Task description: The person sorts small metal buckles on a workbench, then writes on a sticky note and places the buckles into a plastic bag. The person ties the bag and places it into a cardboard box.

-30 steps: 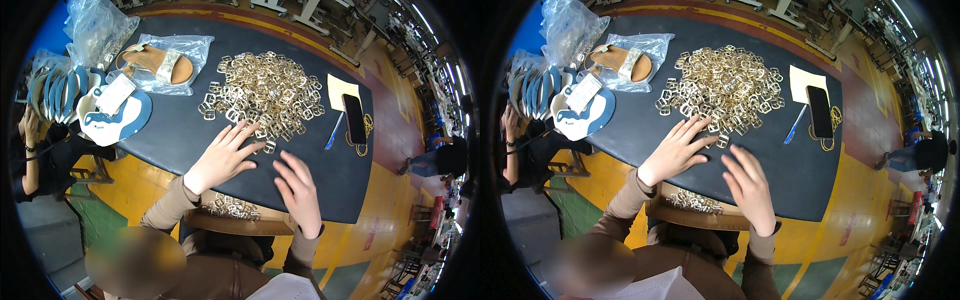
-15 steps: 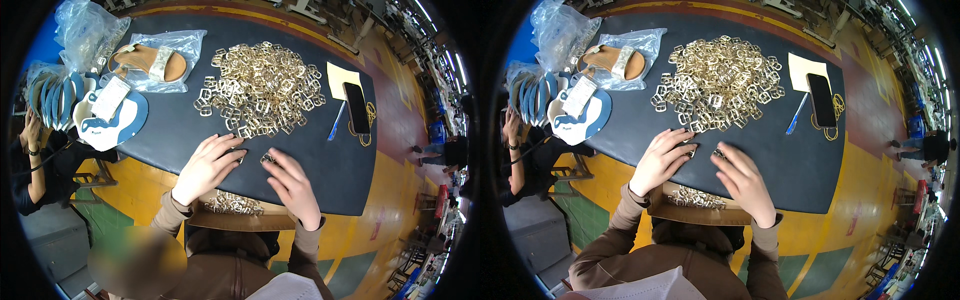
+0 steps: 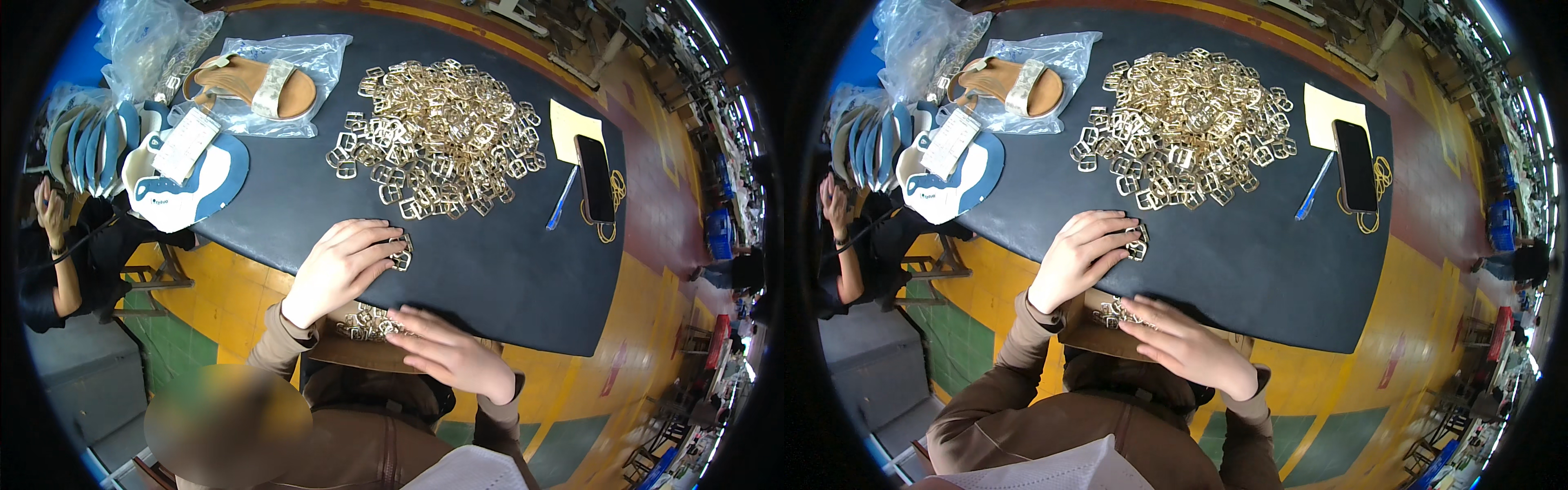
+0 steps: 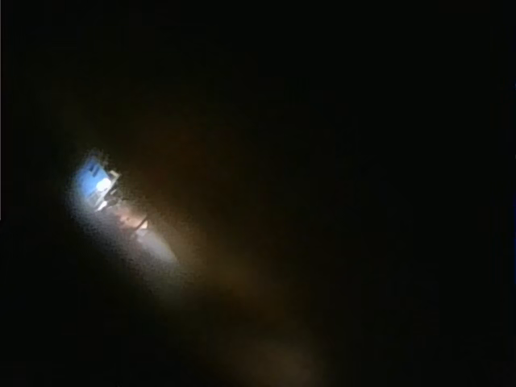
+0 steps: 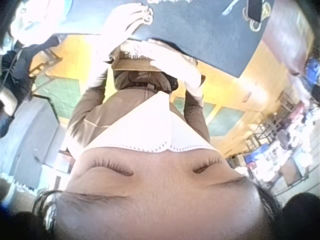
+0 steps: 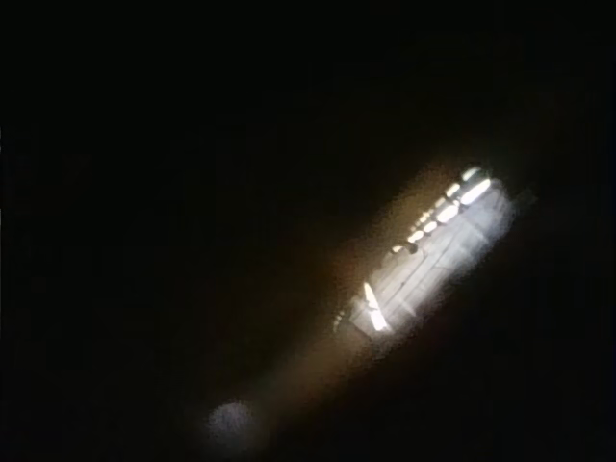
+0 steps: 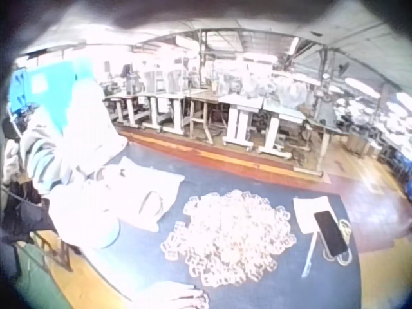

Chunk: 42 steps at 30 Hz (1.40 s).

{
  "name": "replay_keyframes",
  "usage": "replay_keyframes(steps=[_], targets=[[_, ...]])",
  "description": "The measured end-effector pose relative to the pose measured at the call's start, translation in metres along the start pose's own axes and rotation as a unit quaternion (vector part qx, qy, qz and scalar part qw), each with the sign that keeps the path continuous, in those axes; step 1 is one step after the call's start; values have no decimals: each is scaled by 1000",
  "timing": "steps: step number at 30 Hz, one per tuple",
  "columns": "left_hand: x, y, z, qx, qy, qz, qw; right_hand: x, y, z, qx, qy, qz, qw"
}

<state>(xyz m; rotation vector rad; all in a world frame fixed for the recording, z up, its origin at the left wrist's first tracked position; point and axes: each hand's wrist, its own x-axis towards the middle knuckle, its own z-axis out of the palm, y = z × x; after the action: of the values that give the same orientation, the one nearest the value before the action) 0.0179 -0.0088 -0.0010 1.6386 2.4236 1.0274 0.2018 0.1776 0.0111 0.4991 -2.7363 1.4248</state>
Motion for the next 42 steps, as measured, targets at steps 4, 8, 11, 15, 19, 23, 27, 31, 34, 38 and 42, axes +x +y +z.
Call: replay_keyframes(steps=[4, 8, 11, 15, 19, 23, 27, 31, 34, 38, 42], targets=[[8, 7, -6, -146, 40, -111, 982, 36, 15, -7, -59, 158, 51, 984], [24, 0, -11, -124, 45, -93, 987, 59, 16, 4, -192, 96, 42, 976], [38, 1, -2, -68, 12, -53, 996, 47, 14, 17, -176, 49, 2, 983], [42, 5, 15, 41, -26, -33, 998, 13, 0, 21, -91, -12, -7, 996], [28, 9, 10, 22, -89, -7, 996, -12, -2, -8, 30, 22, -1, 999], [15, 17, 6, -3, -108, -10, 994, 5, 2, -35, -34, 171, 78, 982], [15, 23, 1, -57, -78, -73, 993, 36, 18, -29, -151, 218, 76, 961], [17, 12, 0, 6, -72, -57, 996, 51, 20, -9, -260, 160, 77, 949], [23, 9, -4, 7, -34, -61, 998, 38, 21, -3, -160, 145, 81, 973], [32, 4, 5, -17, -12, -58, 998, 11, -2, 5, -103, 68, 62, 990], [29, 10, 15, 10, -33, -28, 999, -7, -18, 5, 36, -23, 60, 997]])
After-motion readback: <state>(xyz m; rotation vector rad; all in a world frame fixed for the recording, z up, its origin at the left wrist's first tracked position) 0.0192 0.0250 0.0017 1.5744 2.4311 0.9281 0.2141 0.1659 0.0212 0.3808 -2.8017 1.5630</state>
